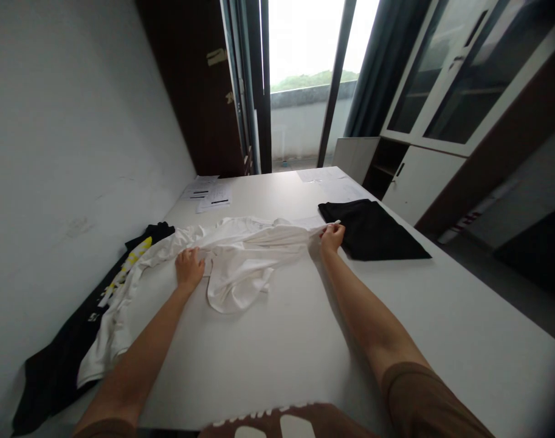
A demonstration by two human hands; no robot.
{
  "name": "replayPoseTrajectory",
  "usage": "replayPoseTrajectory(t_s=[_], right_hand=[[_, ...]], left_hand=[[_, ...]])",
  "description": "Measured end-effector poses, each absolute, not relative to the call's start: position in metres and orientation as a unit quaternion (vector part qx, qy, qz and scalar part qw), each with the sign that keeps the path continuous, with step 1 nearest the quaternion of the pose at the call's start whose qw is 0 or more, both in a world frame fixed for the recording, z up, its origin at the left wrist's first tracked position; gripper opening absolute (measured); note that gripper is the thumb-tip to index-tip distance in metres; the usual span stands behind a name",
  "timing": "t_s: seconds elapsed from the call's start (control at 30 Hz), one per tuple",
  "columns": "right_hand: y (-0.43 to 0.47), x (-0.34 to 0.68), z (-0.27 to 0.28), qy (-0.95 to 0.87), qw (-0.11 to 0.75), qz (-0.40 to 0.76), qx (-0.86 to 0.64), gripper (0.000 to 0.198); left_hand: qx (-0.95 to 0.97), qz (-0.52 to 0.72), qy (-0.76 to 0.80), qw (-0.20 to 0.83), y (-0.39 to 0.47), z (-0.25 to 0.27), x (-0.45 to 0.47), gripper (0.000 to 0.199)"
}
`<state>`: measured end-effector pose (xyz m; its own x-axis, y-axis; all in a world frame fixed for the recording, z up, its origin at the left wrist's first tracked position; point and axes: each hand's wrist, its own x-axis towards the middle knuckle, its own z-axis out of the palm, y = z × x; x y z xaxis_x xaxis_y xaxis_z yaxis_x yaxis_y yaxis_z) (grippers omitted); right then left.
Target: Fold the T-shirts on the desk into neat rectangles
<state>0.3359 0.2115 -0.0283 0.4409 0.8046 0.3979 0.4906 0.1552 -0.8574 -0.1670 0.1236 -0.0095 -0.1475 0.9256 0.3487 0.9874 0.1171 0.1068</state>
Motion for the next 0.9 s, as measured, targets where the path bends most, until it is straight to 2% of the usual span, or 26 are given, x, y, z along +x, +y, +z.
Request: replayPoseTrajectory(t_s=[0.1, 0.2, 0.3, 0.4, 0.57, 0.63, 0.73, 0.83, 0.9], right_hand=[[0.213, 0.317, -0.033, -0.423, 0.616, 0.096, -0.658, 0.037], [0.209, 0.294, -0.035, -0.49, 0.596, 0.074, -0.631, 0.03], [0.201, 0.269, -0.04, -0.657, 0.461, 0.083, -0.591, 0.026], [0.195, 0.25, -0.047, -0.753, 0.34, 0.108, -0.553, 0.017], [0.198, 0.248, -0.051, -0.784, 0.29, 0.109, -0.537, 0.019], [0.199, 0.251, -0.05, -0.782, 0.302, 0.119, -0.533, 0.019], [0.199, 0.254, -0.049, -0.775, 0.316, 0.131, -0.531, 0.019], [0.197, 0.254, -0.047, -0.779, 0.31, 0.135, -0.529, 0.02], [0.195, 0.253, -0.047, -0.78, 0.307, 0.13, -0.529, 0.02]], left_hand=[[-0.756, -0.16, -0.632, 0.065, 0.104, -0.008, -0.128, 0.037], [-0.799, -0.157, -0.58, -0.034, 0.085, -0.002, -0.094, 0.035], [-0.779, -0.134, -0.608, -0.077, 0.077, 0.006, -0.075, 0.044], [-0.77, -0.069, -0.625, -0.108, 0.075, 0.019, -0.066, 0.026], [-0.852, -0.052, -0.484, -0.194, 0.052, 0.054, -0.038, 0.037], [-0.87, -0.083, -0.452, -0.178, 0.043, 0.063, -0.027, 0.032], [-0.838, -0.134, -0.525, -0.068, 0.047, 0.059, -0.027, 0.02], [-0.761, -0.104, -0.639, -0.043, 0.064, 0.04, -0.044, 0.049], [-0.745, -0.056, -0.658, -0.088, 0.072, 0.029, -0.055, 0.042]])
